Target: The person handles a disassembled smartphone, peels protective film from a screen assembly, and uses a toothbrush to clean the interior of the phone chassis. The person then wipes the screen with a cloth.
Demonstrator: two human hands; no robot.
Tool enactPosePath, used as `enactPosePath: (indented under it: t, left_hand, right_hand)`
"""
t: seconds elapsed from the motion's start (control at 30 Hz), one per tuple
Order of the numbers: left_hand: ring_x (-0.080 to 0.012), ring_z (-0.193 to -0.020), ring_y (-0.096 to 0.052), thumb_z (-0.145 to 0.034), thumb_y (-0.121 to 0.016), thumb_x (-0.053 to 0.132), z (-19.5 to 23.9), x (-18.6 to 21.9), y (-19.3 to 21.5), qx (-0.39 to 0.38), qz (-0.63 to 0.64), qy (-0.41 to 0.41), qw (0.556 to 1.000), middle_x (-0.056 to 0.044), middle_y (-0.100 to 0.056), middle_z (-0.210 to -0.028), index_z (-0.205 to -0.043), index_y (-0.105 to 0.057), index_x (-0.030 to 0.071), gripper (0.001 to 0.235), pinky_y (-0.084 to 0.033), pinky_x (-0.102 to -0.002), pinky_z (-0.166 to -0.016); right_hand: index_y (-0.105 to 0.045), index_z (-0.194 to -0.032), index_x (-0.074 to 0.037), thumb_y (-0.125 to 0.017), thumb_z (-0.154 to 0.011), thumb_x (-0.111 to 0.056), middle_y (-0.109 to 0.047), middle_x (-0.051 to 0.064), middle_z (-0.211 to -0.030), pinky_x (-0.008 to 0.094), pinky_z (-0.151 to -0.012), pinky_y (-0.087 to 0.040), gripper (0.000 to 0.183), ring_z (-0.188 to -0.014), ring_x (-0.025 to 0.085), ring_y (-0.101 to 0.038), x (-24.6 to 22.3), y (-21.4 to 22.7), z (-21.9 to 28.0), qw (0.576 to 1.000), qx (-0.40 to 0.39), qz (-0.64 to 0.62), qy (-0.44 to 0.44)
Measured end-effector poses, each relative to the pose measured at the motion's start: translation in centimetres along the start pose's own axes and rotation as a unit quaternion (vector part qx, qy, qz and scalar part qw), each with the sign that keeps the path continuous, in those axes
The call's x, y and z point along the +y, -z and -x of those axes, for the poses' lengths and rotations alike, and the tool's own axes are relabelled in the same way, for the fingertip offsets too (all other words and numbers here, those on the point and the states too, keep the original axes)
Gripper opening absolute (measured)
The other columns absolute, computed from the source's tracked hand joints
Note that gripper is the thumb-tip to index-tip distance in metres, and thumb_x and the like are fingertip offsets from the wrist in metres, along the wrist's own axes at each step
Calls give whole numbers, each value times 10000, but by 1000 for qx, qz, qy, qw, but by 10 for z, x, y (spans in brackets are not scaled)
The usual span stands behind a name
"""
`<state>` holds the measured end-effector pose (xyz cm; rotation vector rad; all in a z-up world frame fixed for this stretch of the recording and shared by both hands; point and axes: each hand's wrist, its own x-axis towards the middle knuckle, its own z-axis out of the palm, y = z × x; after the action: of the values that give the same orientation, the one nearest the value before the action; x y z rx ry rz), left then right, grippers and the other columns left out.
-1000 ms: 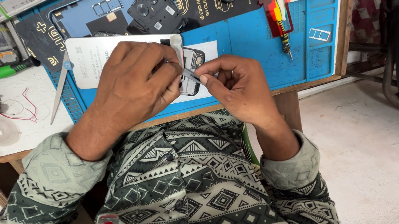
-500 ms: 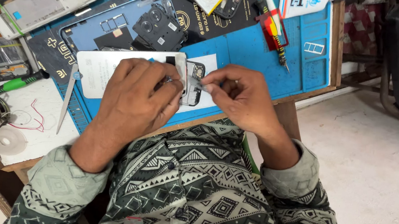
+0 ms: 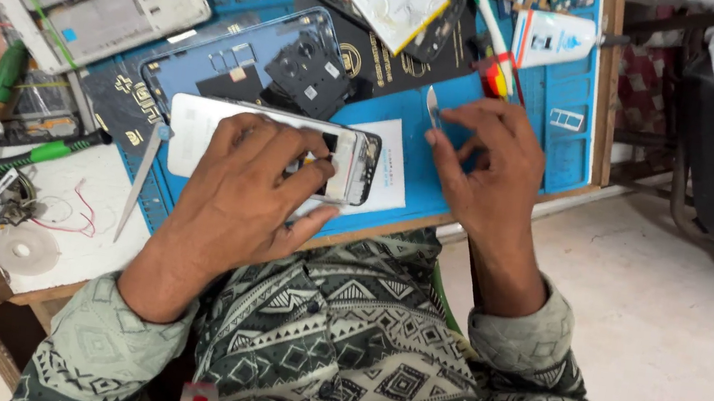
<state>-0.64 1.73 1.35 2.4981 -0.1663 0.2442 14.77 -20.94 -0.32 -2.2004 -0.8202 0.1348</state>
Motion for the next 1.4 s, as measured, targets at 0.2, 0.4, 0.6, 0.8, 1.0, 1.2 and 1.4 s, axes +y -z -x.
enactPosePath:
  t: [0.2,0.4,0.6,0.8,1.0,1.2,1.4]
  left_hand:
    - [-331,-1204,-531,-667,-860,350,1,-7,14,-28,-13,24,999,-116,-586,-1311,-1272,-626,81,703,-374,-513,-1045]
    - [-323,-1291,-509,-637,-862,261,3,-16,35,-59,-39,72,995,-116,-584,-1376,-1419,-546,88,861,-326,-517,-1122]
    - [-291,-1250,-541,-635,-861,229,6,-25,34,-67,-17,77,995,-85,-619,-1318,-1384,-575,95,813,-347,-500,-1129]
    - [-299,-1232,-554,-651,-864,211,7,-32,34,-53,1,69,996,-90,-633,-1283,-1345,-599,85,754,-364,-510,-1124]
    - [-306,-1218,-569,-650,-859,201,11,-38,34,-48,27,79,995,-79,-660,-1264,-1333,-610,94,735,-413,-468,-1078]
    - [-298,-1219,-574,-660,-853,236,10,-38,41,-21,39,72,996,-62,-668,-1255,-1292,-625,105,685,-435,-456,-1031]
    - [-275,-1215,-574,-686,-834,266,3,-28,54,-7,17,57,998,-49,-662,-1282,-1293,-623,93,666,-442,-453,-1012]
  right_hand:
    - [-667,-1220,-94,-939,-753,-346,-642,93,-1259,393,-881,-552,597,-1076,287,-668,-30,-4,14,986,-78,62,135]
    - [-577,-1341,-69,-936,-725,-448,-629,104,-1338,465,-1006,-482,808,-1205,325,-572,-47,-19,14,976,-127,43,171]
    - [-559,-1375,-86,-930,-749,-422,-621,97,-1390,471,-1065,-457,802,-1262,324,-576,-39,-29,10,972,-143,46,178]
    - [-568,-1384,-81,-924,-762,-391,-615,98,-1406,470,-1077,-457,781,-1269,327,-570,-41,-31,3,972,-153,50,173]
    - [-573,-1380,-83,-924,-761,-337,-619,93,-1399,454,-1068,-479,756,-1259,322,-583,-45,-34,-7,971,-162,21,174]
    - [-532,-1406,-40,-829,-763,-197,-642,157,-1346,425,-1002,-500,725,-1222,309,-633,-45,-23,-19,967,-184,-113,137]
    - [-568,-1419,14,-692,-985,-23,-731,136,-1154,273,-807,-592,453,-975,130,-713,-18,-33,-29,926,-211,-309,-53]
